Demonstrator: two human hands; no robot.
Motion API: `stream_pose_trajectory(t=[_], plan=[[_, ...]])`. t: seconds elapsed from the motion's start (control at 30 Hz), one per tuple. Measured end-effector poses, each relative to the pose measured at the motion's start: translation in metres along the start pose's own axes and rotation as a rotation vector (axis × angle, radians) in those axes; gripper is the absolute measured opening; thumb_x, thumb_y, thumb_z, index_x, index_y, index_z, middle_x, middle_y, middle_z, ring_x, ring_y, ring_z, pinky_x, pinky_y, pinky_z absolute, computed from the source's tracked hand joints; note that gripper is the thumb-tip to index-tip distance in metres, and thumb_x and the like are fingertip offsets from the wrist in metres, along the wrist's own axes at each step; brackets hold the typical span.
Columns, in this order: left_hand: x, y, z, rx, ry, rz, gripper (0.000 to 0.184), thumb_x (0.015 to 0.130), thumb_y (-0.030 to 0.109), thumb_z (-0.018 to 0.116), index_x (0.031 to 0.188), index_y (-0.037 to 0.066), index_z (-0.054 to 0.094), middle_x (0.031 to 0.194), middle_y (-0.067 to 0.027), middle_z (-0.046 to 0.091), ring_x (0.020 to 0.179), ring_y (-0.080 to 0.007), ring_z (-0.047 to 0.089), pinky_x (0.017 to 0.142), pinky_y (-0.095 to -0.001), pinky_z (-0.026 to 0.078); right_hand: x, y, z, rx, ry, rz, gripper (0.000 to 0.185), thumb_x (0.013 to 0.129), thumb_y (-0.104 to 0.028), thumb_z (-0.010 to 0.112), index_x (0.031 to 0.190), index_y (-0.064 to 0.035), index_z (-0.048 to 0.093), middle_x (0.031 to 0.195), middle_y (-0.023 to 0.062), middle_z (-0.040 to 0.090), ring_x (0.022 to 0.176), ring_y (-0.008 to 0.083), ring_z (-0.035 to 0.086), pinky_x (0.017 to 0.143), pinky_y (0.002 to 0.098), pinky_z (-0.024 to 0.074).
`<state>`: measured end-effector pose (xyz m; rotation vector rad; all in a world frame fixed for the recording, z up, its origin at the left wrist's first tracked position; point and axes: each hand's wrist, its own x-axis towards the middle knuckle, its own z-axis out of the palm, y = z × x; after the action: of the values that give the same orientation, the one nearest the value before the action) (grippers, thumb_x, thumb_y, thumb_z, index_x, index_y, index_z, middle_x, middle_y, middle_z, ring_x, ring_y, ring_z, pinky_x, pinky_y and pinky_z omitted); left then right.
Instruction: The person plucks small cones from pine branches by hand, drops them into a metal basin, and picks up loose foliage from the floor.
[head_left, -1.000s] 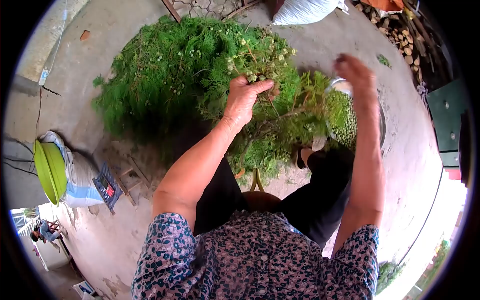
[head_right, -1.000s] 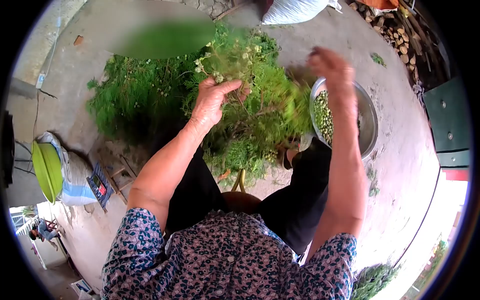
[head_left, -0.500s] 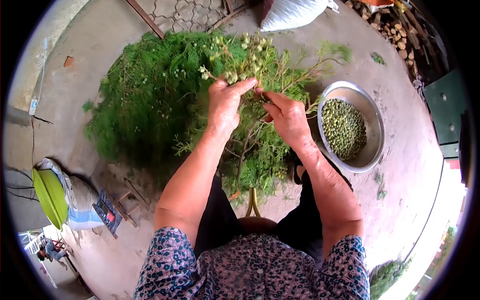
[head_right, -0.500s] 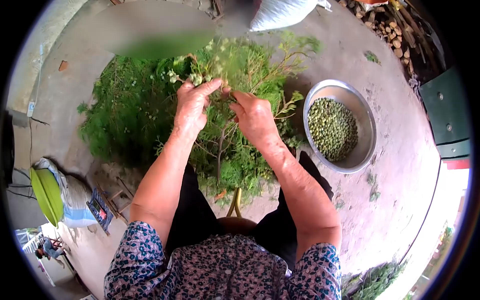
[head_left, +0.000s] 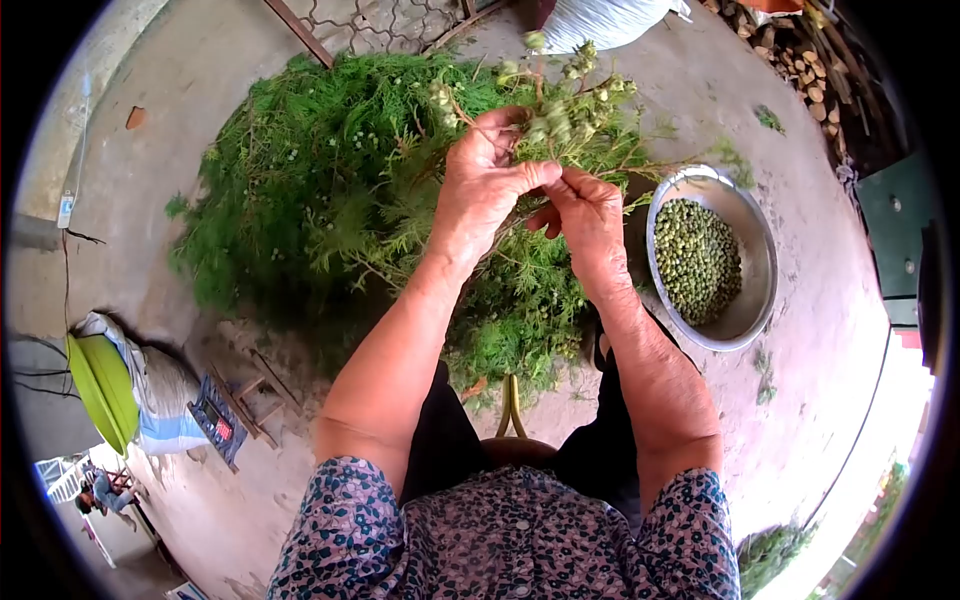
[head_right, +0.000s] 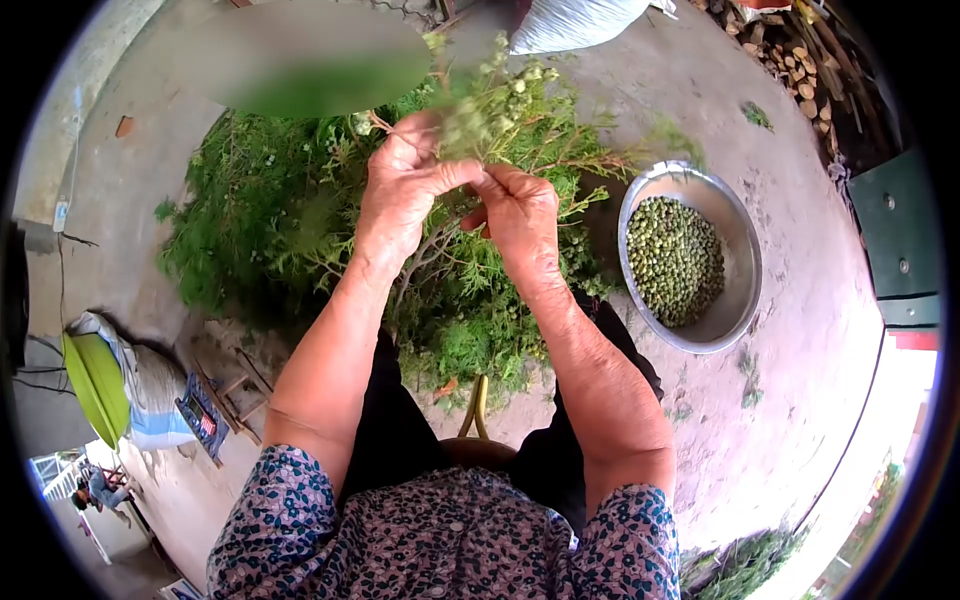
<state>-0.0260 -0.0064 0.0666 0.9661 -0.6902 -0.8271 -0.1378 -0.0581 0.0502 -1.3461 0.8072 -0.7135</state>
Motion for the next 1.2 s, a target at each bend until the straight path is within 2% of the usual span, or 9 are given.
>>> stream_pose_trajectory(t=[0.1,0.17,0.33,0.43,0.9,1.03,1.1,1.13,1.2], plan=[[-0.004,0.008,-0.002,0.074,-0.04,-0.018,0.039,0.073,-0.004,0.064,0.11,-0.002,0.053,0.087,-0.0074,0.063,0.083,-0.0139,0.059,0.075,-0.0267,0.048,-0.002,-0.004,0.002,0.087,0.022,0.012,0.016,0.086,-0.012,0.054,0.089,0.0024,0.061,0.073,0.0066,0.062,0.047,0.0093,0.057,0.039,0.0196,0.0395],[-0.003,0.0,-0.007,0.148,-0.039,-0.058,0.032,0.077,0.0,0.061,0.108,-0.003,0.053,0.079,-0.0057,0.061,0.071,-0.0101,0.056,0.064,-0.0223,0.046,-0.002,0.002,0.005,0.173,0.028,0.035,0.02,0.088,-0.015,0.051,0.086,0.0019,0.061,0.073,0.0063,0.063,0.05,0.01,0.057,0.044,0.0208,0.0413],[-0.001,-0.001,-0.008,-0.012,0.051,0.018,0.015,0.079,0.004,0.061,0.093,-0.001,0.061,0.077,-0.0021,0.06,0.067,-0.0074,0.052,0.059,-0.0215,0.042,-0.006,-0.007,0.01,0.321,0.008,0.013,0.018,0.086,-0.015,0.054,0.086,0.0017,0.061,0.076,0.0075,0.063,0.054,0.0153,0.059,0.046,0.0246,0.0435],[-0.001,0.0,-0.006,0.111,0.06,0.085,0.021,0.079,0.002,0.059,0.1,0.001,0.061,0.094,-0.0081,0.063,0.081,-0.013,0.058,0.075,-0.0248,0.047,-0.001,-0.01,0.008,0.432,0.129,-0.05,0.016,0.086,-0.012,0.054,0.088,0.0019,0.061,0.076,0.0083,0.063,0.054,0.0165,0.06,0.045,0.0248,0.0458],[0.004,0.002,0.006,0.09,0.073,0.156,0.02,0.08,0.006,0.061,0.098,-0.004,0.06,0.08,-0.006,0.063,0.065,-0.009,0.058,0.048,-0.019,0.046,-0.006,-0.008,0.026,0.66,0.139,-0.17,0.024,0.09,-0.016,0.049,0.1,0.0048,0.055,0.094,0.0131,0.061,0.074,0.0208,0.063,0.065,0.0307,0.0521],[0.003,0.001,0.002,0.191,0.06,0.217,0.018,0.082,0.009,0.061,0.095,-0.003,0.062,0.076,-0.0033,0.062,0.062,-0.0049,0.054,0.046,-0.0181,0.044,-0.008,0.007,0.029,0.671,0.125,-0.084,0.023,0.089,-0.016,0.051,0.1,0.0032,0.056,0.093,0.0111,0.061,0.072,0.0181,0.061,0.067,0.0308,0.0499],[0.001,0.002,0.0,0.309,0.073,0.106,0.017,0.082,0.011,0.061,0.093,-0.002,0.062,0.074,-0.0014,0.06,0.06,-0.0039,0.05,0.045,-0.0177,0.042,-0.011,0.014,0.03,0.751,0.08,0.041,0.021,0.088,-0.016,0.052,0.098,0.0024,0.056,0.091,0.0097,0.061,0.069,0.0169,0.059,0.065,0.0302,0.0496],[0.007,-0.007,-0.003,0.315,0.073,0.286,0.016,0.081,0.011,0.062,0.092,-0.001,0.063,0.07,0.0006,0.058,0.057,-0.0031,0.047,0.044,-0.0176,0.039,-0.012,0.018,0.03,0.746,0.07,0.08,0.021,0.088,-0.017,0.052,0.096,0.0017,0.056,0.088,0.0085,0.061,0.067,0.0158,0.059,0.065,0.03,0.0494],[0.003,-0.007,-0.005,0.308,0.077,0.219,0.015,0.081,0.011,0.062,0.091,-0.001,0.063,0.069,0.0011,0.057,0.056,-0.0025,0.046,0.044,-0.0176,0.039,-0.014,0.018,0.029,0.73,0.039,0.139,0.021,0.089,-0.018,0.051,0.096,0.0016,0.056,0.087,0.0085,0.062,0.067,0.0157,0.059,0.065,0.0301,0.0494]])
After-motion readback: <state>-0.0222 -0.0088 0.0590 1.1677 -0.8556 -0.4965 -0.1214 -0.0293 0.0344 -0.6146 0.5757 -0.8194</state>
